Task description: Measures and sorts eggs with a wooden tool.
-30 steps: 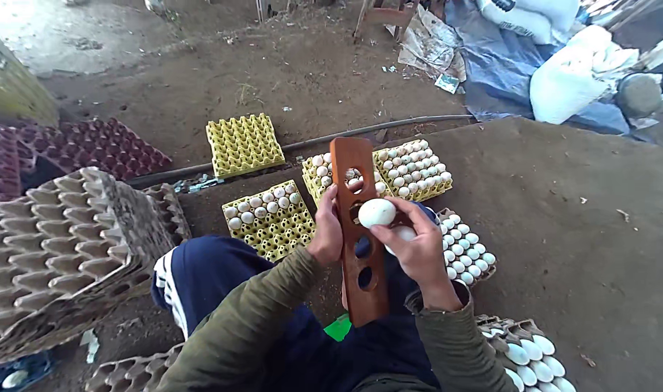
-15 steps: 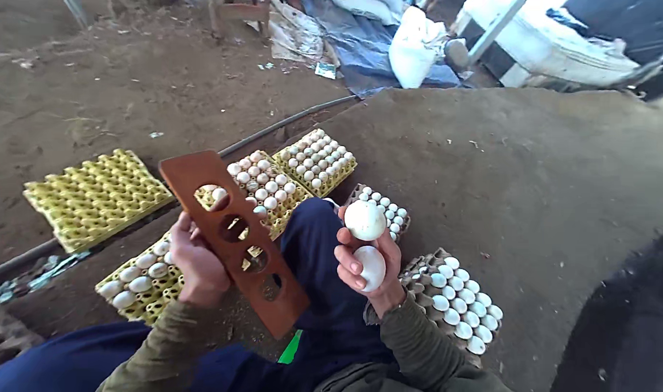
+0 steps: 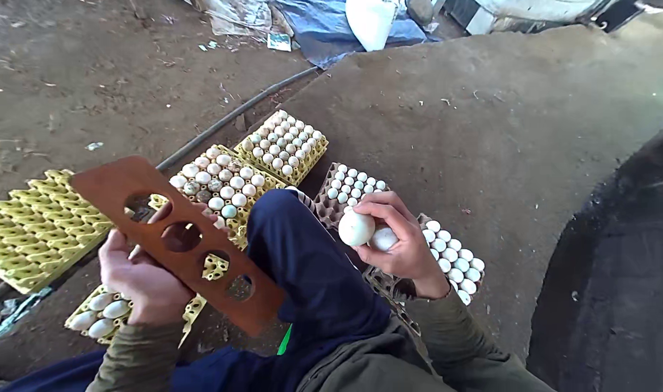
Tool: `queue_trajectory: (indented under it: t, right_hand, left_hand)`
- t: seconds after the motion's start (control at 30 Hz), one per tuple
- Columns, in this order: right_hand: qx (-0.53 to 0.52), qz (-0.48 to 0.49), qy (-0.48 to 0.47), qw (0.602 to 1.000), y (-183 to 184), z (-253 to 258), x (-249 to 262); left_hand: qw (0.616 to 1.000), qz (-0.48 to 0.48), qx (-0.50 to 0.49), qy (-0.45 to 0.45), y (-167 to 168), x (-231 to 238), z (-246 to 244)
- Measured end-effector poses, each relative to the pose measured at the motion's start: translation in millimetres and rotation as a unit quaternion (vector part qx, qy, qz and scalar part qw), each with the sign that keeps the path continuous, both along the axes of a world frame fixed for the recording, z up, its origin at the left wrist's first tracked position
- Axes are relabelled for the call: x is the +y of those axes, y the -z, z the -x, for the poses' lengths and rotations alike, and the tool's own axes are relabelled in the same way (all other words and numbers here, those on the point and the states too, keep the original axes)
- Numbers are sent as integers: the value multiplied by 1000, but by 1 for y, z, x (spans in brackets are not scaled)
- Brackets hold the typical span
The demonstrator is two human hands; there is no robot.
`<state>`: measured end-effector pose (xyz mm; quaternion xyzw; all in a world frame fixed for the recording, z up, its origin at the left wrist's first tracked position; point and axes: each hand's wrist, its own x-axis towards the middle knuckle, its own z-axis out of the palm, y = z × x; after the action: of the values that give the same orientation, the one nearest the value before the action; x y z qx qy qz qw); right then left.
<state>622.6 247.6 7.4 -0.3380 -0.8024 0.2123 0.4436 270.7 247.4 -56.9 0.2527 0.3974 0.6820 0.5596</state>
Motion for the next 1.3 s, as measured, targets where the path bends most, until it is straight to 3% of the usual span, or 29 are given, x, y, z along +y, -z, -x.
queue_trajectory:
  t: [0.23,0.37,0.43,0.57,0.73,0.9,1.0,1.07,1.13,1.2,1.3]
  right_hand:
    - [-68,4,55,996,14,-62,-20]
    - [-85,95,122,984,28,-107,-36]
    - [-134,221,181,949,35,-132,-40]
    - [-279,406,290,821,79,-189,-31]
    - [-371,495,336,710,149,-221,-28]
    - [-404,512,351,671,175,-214,-25]
    - [-288,518,386,707,161,-214,-24]
    - [-55,524,432,732,145,-206,-23]
    - [260,522,415,698,128,-187,-20]
    - [428,497,299,694,102,-158,-16]
    - [446,464,101,759,66,-91,-2]
  left_hand:
    - [996,-41,13,82,31,5,24]
    - [989,-72,63,114,49,11,36]
    - [989,-71,70,111,57,14,42]
    - [993,-52,41,102,48,15,36]
    - [992,-53,48,103,43,15,32]
    - [993,-54,27,103,43,16,32]
    - [992,-63,47,101,46,14,37]
    - [992,-68,40,95,41,9,35]
    - [993,-69,22,94,32,6,29]
    - [997,-36,-3,67,12,0,13]
    - [998,29,-49,14,-14,-5,-12]
